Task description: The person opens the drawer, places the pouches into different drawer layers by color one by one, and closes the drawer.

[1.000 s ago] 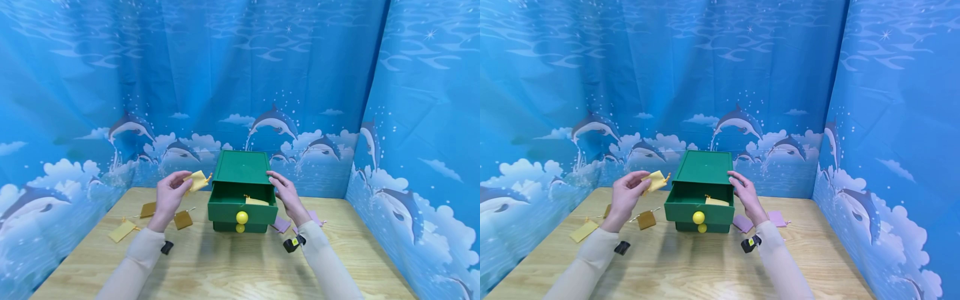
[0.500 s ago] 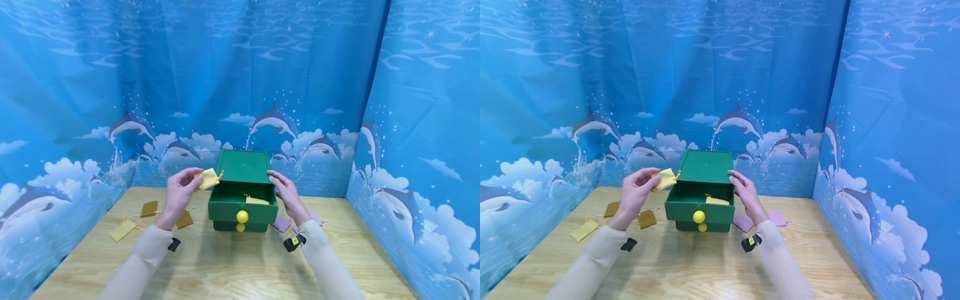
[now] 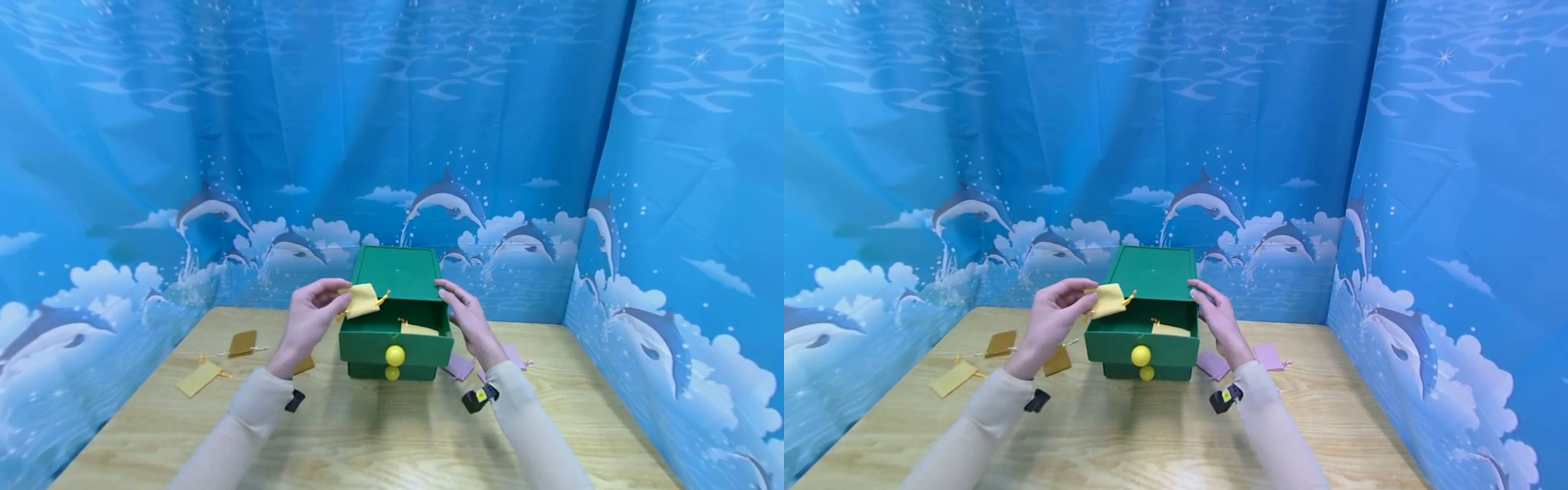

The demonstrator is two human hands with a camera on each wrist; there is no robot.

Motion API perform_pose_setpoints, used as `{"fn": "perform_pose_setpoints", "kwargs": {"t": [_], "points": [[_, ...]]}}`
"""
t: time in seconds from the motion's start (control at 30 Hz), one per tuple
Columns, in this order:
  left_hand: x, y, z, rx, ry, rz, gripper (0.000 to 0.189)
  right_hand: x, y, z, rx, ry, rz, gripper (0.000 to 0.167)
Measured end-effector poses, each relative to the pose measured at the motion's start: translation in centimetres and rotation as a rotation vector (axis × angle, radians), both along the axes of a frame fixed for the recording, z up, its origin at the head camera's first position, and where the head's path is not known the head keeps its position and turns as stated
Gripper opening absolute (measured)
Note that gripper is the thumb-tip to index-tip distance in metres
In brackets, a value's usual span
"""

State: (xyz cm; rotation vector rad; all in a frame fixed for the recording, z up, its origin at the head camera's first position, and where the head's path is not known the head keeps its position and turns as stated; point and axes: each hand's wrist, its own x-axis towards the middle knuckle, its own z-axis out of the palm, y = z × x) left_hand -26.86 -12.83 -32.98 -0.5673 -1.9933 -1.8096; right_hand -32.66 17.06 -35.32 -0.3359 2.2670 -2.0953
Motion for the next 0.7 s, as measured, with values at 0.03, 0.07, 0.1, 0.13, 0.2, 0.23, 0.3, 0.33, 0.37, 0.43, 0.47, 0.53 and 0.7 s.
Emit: {"fn": "perform_pose_setpoints", "kwargs": {"t": [0.03, 0.07, 0.1, 0.13, 0.2, 0.23, 0.3, 0.33, 0.37, 0.43, 0.47, 0.53, 0.7], "points": [[0.3, 0.1, 0.3, -0.003, 0.005, -0.007, 0.024, -0.3, 0.1, -0.3, -0.004, 0.000, -0.001, 0.045], [0.6, 0.3, 0.6, -0.005, 0.010, -0.012, 0.023, -0.6, 0.1, -0.5, -0.007, 0.001, -0.002, 0.045], [0.9, 0.4, 0.8, -0.008, 0.014, -0.017, 0.022, -0.9, 0.2, -0.8, -0.010, 0.001, -0.002, 0.045], [1.1, 0.6, 1.0, -0.008, 0.018, -0.021, 0.022, -1.2, 0.3, -1.1, -0.013, 0.001, -0.004, 0.045], [1.2, 0.8, 0.9, -0.009, 0.020, -0.030, 0.021, -1.4, 0.3, -1.4, -0.016, 0.008, -0.009, 0.045], [1.2, 0.9, 0.9, -0.008, 0.020, -0.033, 0.020, -1.5, 0.3, -1.5, -0.015, 0.012, -0.011, 0.045], [1.3, 1.2, 0.8, -0.012, 0.019, -0.038, 0.020, -1.5, 0.3, -1.6, -0.012, 0.019, -0.017, 0.044], [1.3, 1.3, 0.8, -0.013, 0.014, -0.039, 0.020, -1.6, 0.3, -1.6, -0.010, 0.023, -0.020, 0.044], [1.2, 1.5, 0.7, -0.016, 0.010, -0.041, 0.020, -1.5, 0.3, -1.6, -0.010, 0.027, -0.023, 0.044], [1.2, 1.7, 0.5, -0.020, 0.005, -0.037, 0.019, -1.4, 0.2, -1.6, -0.009, 0.032, -0.025, 0.044], [1.1, 1.8, 0.4, -0.023, 0.004, -0.038, 0.019, -1.4, 0.2, -1.6, -0.009, 0.035, -0.026, 0.044], [0.6, 1.9, -0.1, -0.031, 0.000, -0.039, 0.018, -1.3, 0.2, -1.6, -0.010, 0.040, -0.027, 0.044], [-0.9, 2.1, -1.3, -0.064, 0.010, -0.062, 0.017, -1.2, 0.1, -1.6, -0.013, 0.040, -0.033, 0.045]]}}
